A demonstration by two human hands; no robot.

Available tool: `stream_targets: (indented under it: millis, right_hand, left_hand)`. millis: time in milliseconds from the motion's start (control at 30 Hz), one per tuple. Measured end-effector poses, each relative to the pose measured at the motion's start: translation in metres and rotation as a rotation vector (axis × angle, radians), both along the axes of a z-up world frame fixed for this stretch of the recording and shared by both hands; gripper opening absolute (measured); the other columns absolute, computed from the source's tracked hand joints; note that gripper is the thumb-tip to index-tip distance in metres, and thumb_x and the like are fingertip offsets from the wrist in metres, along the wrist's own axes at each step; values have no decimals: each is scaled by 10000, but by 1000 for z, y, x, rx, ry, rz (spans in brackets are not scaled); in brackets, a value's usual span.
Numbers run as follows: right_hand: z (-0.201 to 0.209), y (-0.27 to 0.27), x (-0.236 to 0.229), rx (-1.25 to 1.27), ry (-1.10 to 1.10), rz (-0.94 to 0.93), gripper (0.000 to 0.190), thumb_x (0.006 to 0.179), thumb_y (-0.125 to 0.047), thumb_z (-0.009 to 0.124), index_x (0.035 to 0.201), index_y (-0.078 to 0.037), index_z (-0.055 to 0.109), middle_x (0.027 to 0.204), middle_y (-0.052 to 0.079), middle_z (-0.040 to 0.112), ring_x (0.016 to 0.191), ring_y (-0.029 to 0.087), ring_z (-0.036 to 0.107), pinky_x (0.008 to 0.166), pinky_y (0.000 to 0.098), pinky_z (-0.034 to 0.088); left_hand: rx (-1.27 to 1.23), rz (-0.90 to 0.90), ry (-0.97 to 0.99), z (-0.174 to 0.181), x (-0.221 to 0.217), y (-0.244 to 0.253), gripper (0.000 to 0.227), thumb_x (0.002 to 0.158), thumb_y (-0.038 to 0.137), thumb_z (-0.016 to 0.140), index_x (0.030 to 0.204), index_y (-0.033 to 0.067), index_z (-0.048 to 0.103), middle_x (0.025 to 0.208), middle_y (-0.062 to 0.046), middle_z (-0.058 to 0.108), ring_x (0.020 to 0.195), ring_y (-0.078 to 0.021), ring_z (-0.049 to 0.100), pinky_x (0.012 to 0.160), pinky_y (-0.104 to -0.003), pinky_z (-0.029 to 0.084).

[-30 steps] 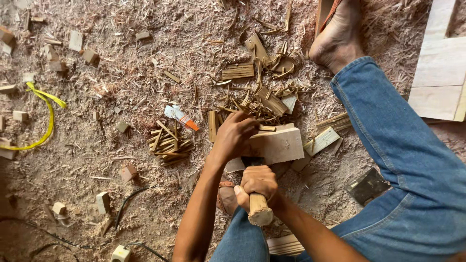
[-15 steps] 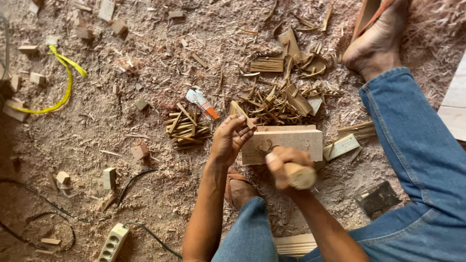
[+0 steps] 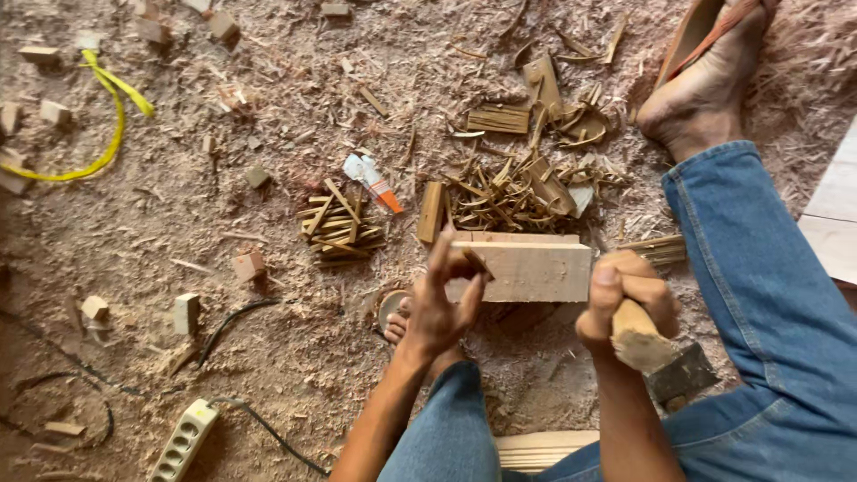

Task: The person sits on the floor and uses a chisel and mallet to carve a small wooden piece held between their legs. They repeatedly strike the chisel to remove wood shavings and shape the piece.

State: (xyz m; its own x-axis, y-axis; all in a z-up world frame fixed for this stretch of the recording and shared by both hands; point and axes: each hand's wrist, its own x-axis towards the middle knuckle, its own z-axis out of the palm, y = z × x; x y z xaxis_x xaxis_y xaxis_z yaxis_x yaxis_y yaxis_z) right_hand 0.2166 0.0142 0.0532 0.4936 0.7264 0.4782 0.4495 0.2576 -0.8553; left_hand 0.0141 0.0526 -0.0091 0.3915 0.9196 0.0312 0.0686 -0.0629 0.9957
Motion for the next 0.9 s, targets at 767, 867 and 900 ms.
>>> stream_targets:
  millis: [767, 867, 900]
  right_hand:
    - [63, -6, -67, 240, 386, 336, 108, 869, 21, 548, 805, -43, 489, 582, 68, 550, 406, 114, 450, 386, 337, 419]
    - [57, -5, -65, 213, 336, 333, 92, 868, 29, 549, 839, -47, 505, 619, 86, 554, 458, 168, 456, 449, 372, 417]
    - [55, -9, -63, 156, 261, 331, 86, 886, 30, 550, 869, -39, 502, 665, 122, 548, 506, 237, 492, 496, 419, 457]
  left_hand:
    - [527, 97, 284, 28, 1, -40, 159, 847, -79, 734, 978, -9, 678, 938, -135, 691, 822, -279, 695, 712, -360, 572]
    - [570, 70, 285, 26, 5, -33, 142, 857, -55, 728, 982, -11, 677, 910, -125, 673, 783, -274, 670, 681, -371, 547]
    - [588, 62, 279, 26, 6, -34, 147, 854, -33, 741, 988, -7, 689, 893, -121, 665, 765, -271, 661, 658, -371, 531]
